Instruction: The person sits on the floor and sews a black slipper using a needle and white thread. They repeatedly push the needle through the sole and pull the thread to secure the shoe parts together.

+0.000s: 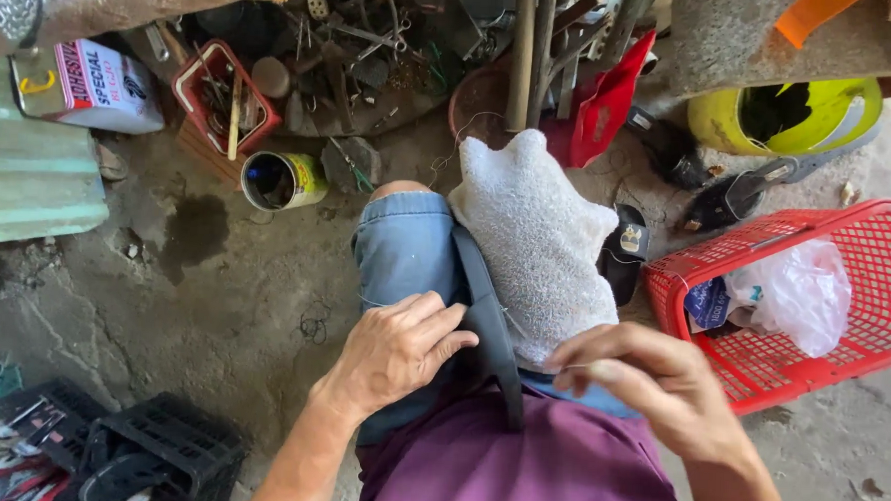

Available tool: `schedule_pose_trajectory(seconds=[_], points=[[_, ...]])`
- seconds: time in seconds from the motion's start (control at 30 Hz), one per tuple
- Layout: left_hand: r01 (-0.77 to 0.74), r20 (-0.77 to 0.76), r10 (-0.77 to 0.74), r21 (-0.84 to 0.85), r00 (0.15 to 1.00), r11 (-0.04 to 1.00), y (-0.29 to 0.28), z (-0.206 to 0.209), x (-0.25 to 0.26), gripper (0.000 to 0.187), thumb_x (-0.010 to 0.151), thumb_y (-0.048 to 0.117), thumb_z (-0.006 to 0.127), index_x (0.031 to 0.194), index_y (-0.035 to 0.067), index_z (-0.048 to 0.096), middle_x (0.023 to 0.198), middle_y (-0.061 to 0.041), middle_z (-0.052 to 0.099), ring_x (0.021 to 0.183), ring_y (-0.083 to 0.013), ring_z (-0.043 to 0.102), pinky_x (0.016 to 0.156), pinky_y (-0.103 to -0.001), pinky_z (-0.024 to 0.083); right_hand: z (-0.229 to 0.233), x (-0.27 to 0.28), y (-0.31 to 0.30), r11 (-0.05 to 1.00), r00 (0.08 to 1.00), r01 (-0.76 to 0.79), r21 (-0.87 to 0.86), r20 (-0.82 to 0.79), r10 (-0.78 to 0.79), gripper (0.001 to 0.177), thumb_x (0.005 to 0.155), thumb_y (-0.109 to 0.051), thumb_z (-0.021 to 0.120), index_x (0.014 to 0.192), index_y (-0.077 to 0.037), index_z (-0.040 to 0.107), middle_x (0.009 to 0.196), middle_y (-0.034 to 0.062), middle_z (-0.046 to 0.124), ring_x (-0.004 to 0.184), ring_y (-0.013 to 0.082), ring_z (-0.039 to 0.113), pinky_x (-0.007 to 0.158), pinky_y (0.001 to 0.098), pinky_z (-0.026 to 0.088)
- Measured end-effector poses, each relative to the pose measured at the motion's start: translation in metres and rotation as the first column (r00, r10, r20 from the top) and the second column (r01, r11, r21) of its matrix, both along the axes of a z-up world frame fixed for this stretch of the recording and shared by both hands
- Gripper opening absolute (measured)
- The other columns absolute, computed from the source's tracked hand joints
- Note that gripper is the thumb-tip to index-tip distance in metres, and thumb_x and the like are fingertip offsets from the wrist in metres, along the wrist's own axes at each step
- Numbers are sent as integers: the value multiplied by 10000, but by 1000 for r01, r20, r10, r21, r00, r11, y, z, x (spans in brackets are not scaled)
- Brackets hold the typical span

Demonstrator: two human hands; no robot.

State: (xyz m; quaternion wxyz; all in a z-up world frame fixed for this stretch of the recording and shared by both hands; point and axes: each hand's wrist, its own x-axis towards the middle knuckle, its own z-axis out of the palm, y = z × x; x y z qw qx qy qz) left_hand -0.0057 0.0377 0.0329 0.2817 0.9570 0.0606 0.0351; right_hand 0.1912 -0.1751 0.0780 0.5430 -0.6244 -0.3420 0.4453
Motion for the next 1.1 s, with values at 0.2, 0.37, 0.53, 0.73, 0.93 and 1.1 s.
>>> schedule_pose_trajectory(seconds=[0.2, 0.37, 0.53, 0.73, 0.93, 1.1], points=[[21, -26, -20, 35, 999, 999, 1, 2, 5, 325, 1058, 395, 566, 969, 90, 632, 767, -35, 519, 626, -221, 564, 486, -372, 461, -49, -30, 20, 996, 869, 88, -26, 491, -64, 200, 933, -62, 697, 1128, -42, 738, 1031, 75, 768, 870, 174, 748, 820, 283, 583], [11, -51, -11, 5, 999, 1000, 3, 0, 2, 297, 1048, 377, 599, 935, 102, 605, 771, -35, 519, 639, -236, 561, 509, -387, 462, -34, -19, 23, 993, 962, 118, 8, 249, -116, 148, 920, -92, 714, 1051, -51, 767, 999, 86, 796, 914, 177, 759, 882, 295, 579], [13, -44, -15, -56, 999, 998, 5, -3, 2, 340, 1060, 408, 536, 941, 98, 610, 761, -32, 509, 610, -231, 554, 495, -384, 450, -42, 8, -9, 894, 688, 401, 200, -710, -150, 135, 1011, -44, 591, 1072, 62, 648, 1222, 378, 647, 890, 375, 738, 720, 409, 605], [42, -39, -43, -12, 998, 999, 8, -1, 3, 302, 1050, 392, 585, 952, 109, 624, 761, -30, 512, 603, -229, 562, 498, -374, 469, -40, -6, 12, 983, 937, 160, -94, 326, -121, 141, 879, -78, 742, 1009, -64, 795, 1011, 67, 813, 930, 158, 772, 893, 267, 595], [58, -40, -56, 45, 998, 997, 8, 7, 9, 290, 1043, 378, 617, 1005, 94, 659, 770, -27, 531, 617, -214, 567, 471, -362, 469, -56, -33, 24, 995, 785, -63, -78, 612, 98, 272, 991, -141, 640, 1241, -34, 620, 1069, 108, 765, 901, 243, 769, 794, 356, 604], [51, -51, -50, 12, 997, 999, 7, 2, 4, 325, 1053, 384, 580, 1025, 69, 653, 805, -44, 560, 656, -236, 585, 515, -375, 485, -48, -31, 16, 958, 809, -137, -252, 529, 255, 363, 1008, -187, 580, 1362, -128, 525, 1036, 77, 762, 794, 271, 760, 672, 379, 575]])
